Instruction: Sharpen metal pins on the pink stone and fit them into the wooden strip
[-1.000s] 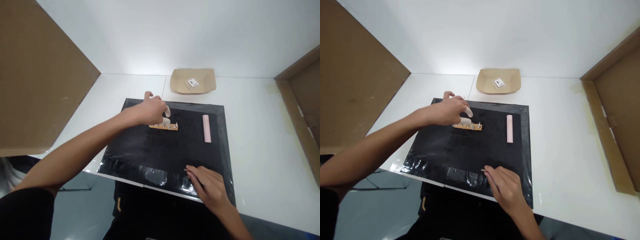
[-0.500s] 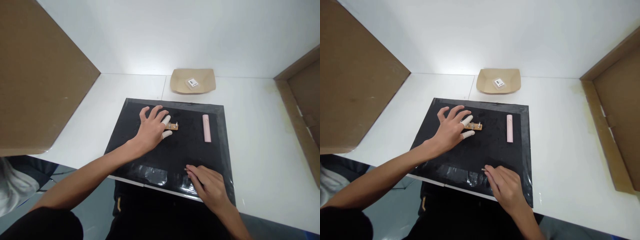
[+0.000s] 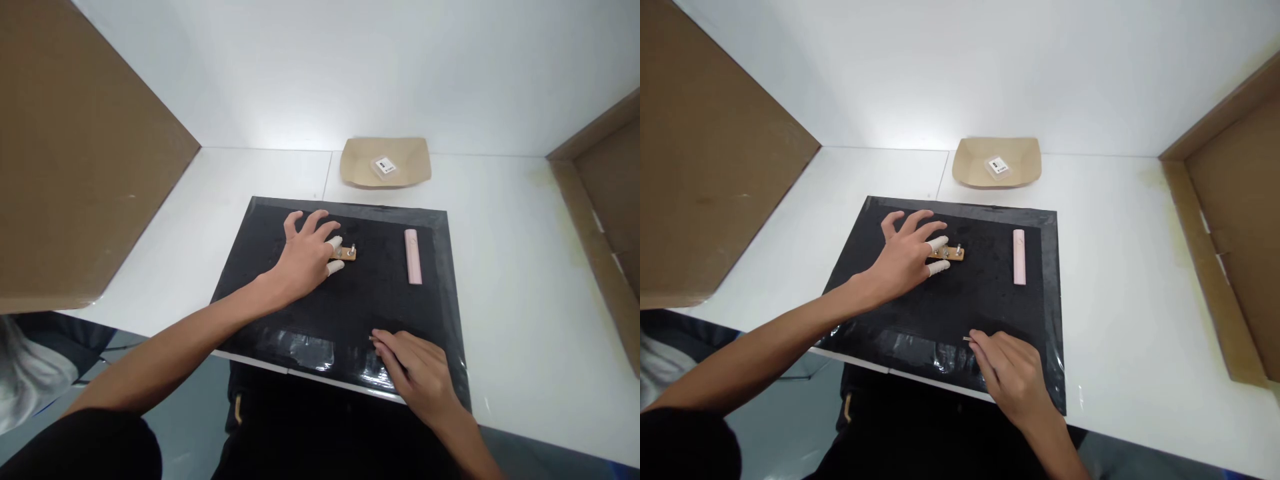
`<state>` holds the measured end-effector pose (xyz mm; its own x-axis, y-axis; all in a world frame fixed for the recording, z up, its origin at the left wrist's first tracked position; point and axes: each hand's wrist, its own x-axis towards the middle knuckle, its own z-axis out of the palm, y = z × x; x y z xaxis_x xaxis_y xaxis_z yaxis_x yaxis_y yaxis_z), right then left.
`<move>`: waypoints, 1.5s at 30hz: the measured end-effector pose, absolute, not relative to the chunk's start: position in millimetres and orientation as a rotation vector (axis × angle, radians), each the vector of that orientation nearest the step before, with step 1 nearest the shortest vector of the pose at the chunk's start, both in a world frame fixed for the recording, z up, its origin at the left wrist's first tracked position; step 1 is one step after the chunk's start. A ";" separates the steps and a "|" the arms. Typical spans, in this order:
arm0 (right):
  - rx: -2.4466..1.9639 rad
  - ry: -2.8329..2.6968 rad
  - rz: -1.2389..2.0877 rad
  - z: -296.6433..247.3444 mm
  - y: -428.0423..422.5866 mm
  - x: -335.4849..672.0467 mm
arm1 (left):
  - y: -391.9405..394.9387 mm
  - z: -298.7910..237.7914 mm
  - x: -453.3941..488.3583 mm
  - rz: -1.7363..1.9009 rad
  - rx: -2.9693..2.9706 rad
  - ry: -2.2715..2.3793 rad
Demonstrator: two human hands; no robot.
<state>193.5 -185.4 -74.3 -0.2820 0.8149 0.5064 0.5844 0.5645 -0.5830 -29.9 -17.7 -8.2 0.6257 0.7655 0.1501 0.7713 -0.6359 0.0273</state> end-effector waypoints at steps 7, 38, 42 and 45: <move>-1.120 -1.999 0.371 -72.4 -184.9 193.4 | -16.8 -6.6 -31.3 -0.219 -2.798 -1.301; -1.126 -1.995 0.361 -73.9 -185.3 193.1 | -7.9 9.2 -32.7 0.165 -2.877 -1.283; -1.120 -1.989 0.367 -73.5 -186.1 193.5 | -1.4 12.7 -30.0 0.202 -2.906 -1.223; -1.123 -1.989 0.363 -73.8 -186.3 193.6 | 5.7 18.2 -25.8 0.321 -2.946 -1.179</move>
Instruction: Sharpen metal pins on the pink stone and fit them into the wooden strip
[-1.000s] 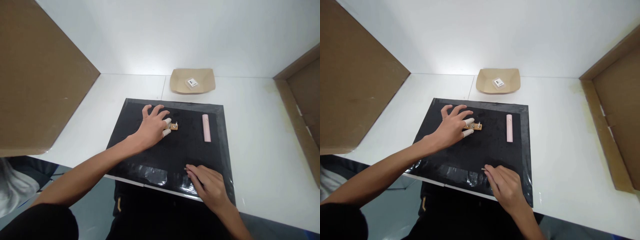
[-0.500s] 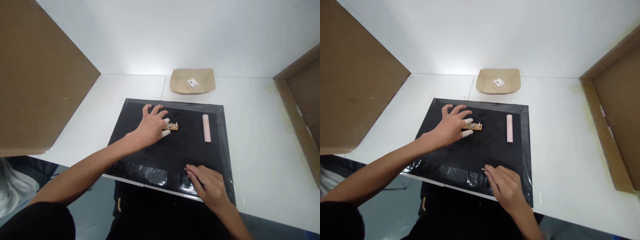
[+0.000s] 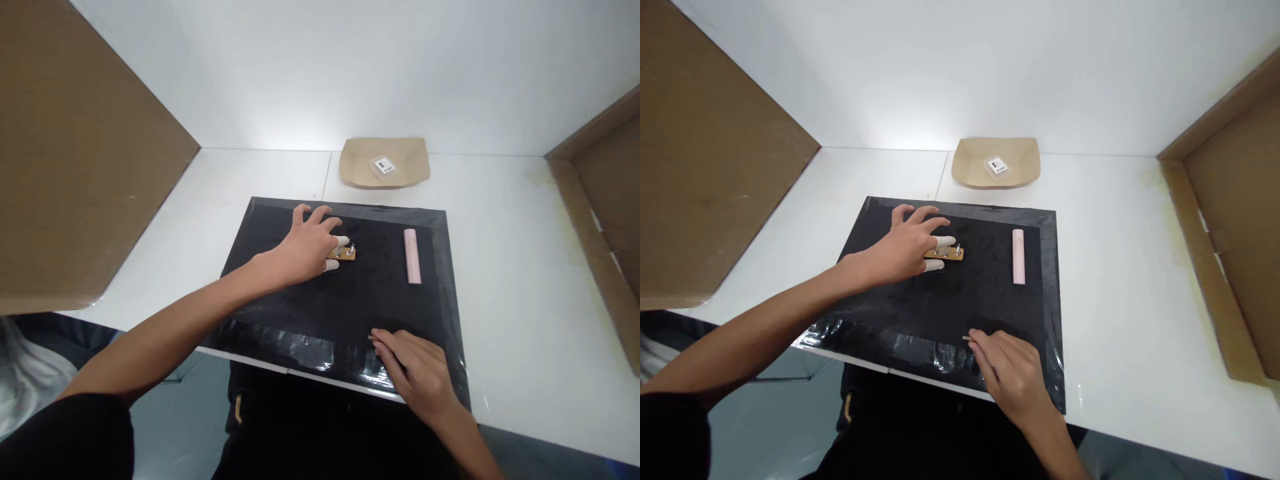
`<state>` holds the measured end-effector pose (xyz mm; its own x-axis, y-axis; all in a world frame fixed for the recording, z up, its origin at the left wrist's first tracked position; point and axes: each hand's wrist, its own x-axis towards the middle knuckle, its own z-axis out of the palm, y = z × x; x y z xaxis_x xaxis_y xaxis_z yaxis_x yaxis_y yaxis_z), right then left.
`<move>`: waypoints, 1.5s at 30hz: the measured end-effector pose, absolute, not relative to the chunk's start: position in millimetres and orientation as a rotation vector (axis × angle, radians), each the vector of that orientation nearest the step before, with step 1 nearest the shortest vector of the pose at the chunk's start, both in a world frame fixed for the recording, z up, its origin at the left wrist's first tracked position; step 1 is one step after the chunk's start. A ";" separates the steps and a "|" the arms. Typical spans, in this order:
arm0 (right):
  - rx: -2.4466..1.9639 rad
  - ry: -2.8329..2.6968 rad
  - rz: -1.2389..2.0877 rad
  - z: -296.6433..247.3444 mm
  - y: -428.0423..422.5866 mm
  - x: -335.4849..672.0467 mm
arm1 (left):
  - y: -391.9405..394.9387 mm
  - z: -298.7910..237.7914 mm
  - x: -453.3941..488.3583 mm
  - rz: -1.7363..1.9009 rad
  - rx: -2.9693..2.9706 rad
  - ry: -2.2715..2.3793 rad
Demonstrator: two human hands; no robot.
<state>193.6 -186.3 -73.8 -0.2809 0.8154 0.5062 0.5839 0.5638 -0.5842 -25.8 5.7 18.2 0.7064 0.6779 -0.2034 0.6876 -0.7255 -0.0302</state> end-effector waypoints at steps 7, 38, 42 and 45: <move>-1.127 -1.991 0.374 -75.1 -186.1 193.6 | 17.0 19.7 -19.8 -0.313 2.886 1.052; -1.136 -1.987 0.378 -73.8 -185.5 193.1 | 3.8 19.5 -40.9 -0.174 2.846 1.160; -1.151 -1.984 0.387 -74.7 -185.9 193.4 | 7.7 17.2 -37.8 -0.275 2.864 1.136; -1.151 -1.983 0.373 -74.4 -185.7 193.2 | 12.3 12.6 -33.6 -0.313 2.873 1.121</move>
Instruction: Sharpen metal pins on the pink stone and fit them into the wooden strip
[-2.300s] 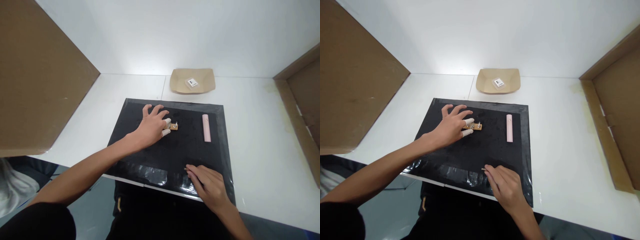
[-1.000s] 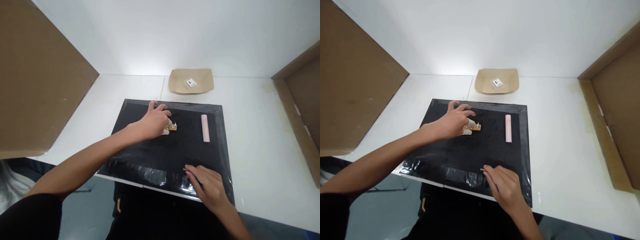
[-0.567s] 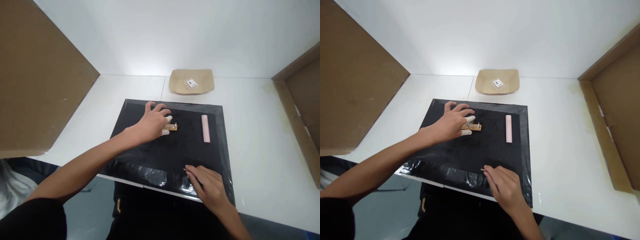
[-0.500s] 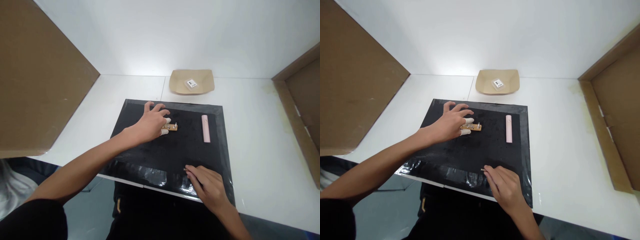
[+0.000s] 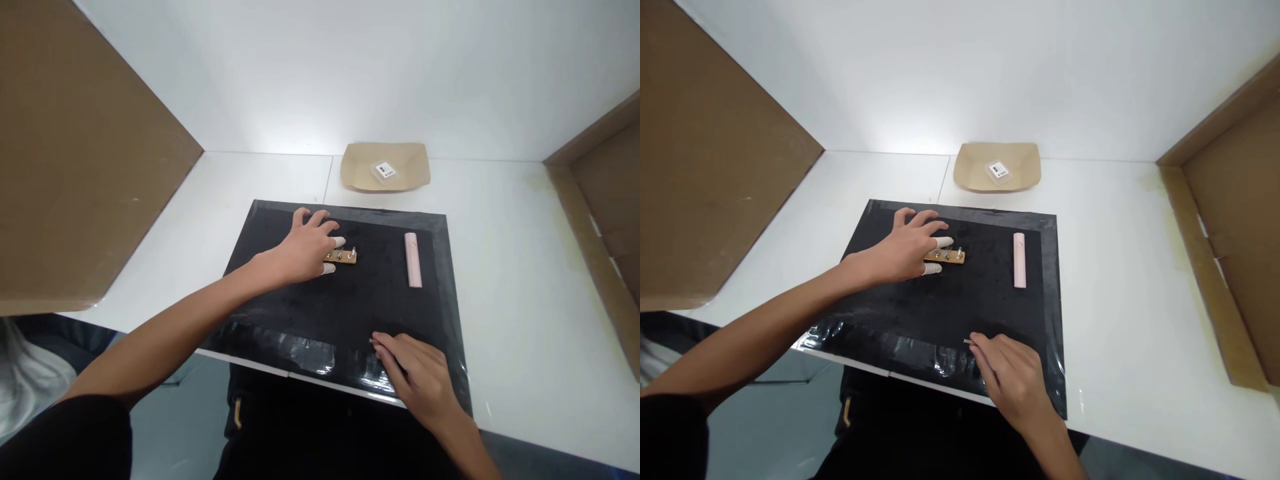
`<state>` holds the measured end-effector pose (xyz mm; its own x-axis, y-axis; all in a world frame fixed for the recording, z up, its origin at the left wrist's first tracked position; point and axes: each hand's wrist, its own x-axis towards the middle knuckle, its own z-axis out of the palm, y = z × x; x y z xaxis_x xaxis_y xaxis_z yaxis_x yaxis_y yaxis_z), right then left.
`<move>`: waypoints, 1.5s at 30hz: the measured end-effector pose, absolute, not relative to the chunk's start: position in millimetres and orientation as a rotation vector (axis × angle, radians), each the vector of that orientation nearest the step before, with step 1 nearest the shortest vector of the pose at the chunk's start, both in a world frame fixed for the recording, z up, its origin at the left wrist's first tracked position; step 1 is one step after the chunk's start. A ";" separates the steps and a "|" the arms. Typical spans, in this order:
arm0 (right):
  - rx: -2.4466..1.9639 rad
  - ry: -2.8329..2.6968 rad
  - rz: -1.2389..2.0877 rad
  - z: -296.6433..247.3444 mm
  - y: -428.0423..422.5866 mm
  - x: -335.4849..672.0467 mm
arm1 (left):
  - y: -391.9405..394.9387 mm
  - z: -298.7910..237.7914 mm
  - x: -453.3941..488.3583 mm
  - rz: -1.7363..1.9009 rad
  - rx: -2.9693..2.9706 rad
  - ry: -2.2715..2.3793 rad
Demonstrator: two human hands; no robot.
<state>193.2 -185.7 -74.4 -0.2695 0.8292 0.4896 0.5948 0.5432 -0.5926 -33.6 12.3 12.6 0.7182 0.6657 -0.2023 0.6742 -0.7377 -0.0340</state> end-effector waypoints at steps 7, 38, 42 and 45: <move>-1.137 -1.994 0.363 -73.8 -184.8 192.7 | 18.7 4.3 -28.4 -0.321 2.853 1.121; -1.114 -1.984 0.350 -76.6 -185.6 193.2 | 15.9 12.4 -33.1 -0.200 2.698 1.186; -1.130 -1.987 0.355 -77.7 -185.5 192.8 | 15.6 13.6 -29.4 -0.193 2.686 1.206; -1.117 -1.986 0.346 -77.7 -184.7 192.6 | 15.2 15.7 -28.5 -0.216 2.695 1.193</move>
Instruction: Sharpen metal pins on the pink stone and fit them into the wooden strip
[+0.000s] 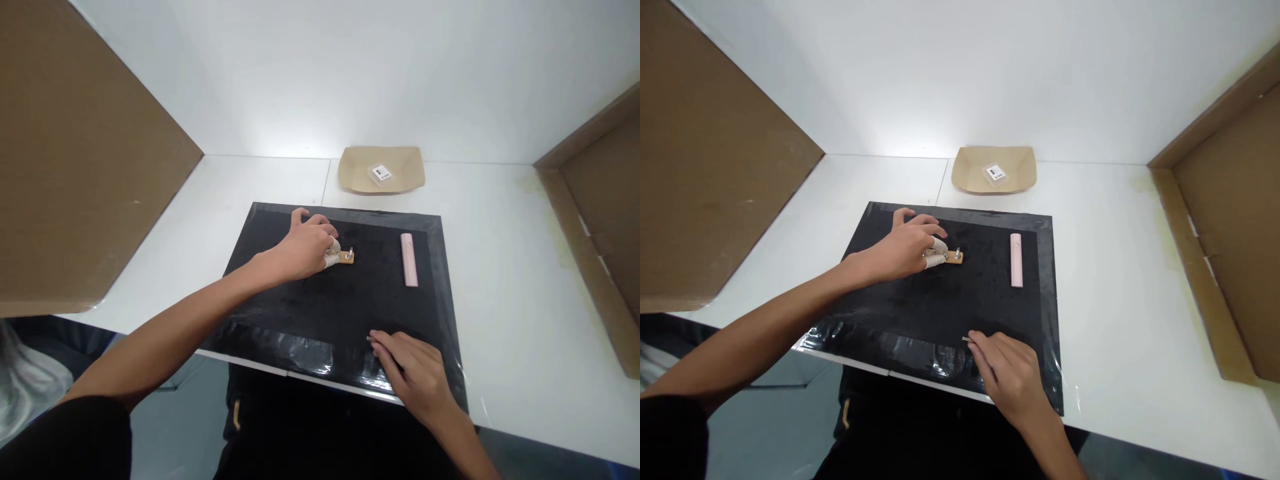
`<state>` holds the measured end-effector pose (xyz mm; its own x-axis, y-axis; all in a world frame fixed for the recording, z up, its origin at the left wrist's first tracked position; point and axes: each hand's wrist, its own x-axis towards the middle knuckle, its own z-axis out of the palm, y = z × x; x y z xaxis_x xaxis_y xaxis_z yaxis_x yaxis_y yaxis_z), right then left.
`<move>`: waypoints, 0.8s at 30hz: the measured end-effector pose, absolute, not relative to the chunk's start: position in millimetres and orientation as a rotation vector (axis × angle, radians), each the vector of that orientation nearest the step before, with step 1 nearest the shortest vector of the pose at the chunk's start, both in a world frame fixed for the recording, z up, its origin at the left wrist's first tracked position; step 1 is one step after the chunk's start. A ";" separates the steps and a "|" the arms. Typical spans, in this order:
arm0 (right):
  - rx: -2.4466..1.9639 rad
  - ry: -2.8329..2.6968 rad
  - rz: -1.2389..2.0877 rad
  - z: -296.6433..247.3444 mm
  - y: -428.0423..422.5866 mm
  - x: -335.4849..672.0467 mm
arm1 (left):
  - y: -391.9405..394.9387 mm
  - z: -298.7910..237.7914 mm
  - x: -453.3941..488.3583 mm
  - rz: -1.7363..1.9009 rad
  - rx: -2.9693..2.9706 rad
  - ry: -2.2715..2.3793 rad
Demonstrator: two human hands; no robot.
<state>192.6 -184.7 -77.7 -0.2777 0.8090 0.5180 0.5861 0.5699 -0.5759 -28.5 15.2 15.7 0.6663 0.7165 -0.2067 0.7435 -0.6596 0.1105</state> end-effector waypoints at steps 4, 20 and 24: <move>-1.125 -1.988 0.364 -76.9 -184.5 192.8 | 16.1 16.9 -28.6 -0.192 2.686 1.196; -1.102 -1.977 0.368 -76.9 -184.1 192.6 | 27.3 27.9 -37.7 -0.072 2.607 1.230; -1.114 -1.985 0.361 -77.0 -184.1 192.6 | 33.3 22.8 -29.6 -0.168 2.550 1.336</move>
<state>192.6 -184.1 -77.0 -0.2793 0.8117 0.5129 0.5790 0.5685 -0.5844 -29.6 33.3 22.8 0.5711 0.7911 -0.2193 0.8207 -0.5447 0.1723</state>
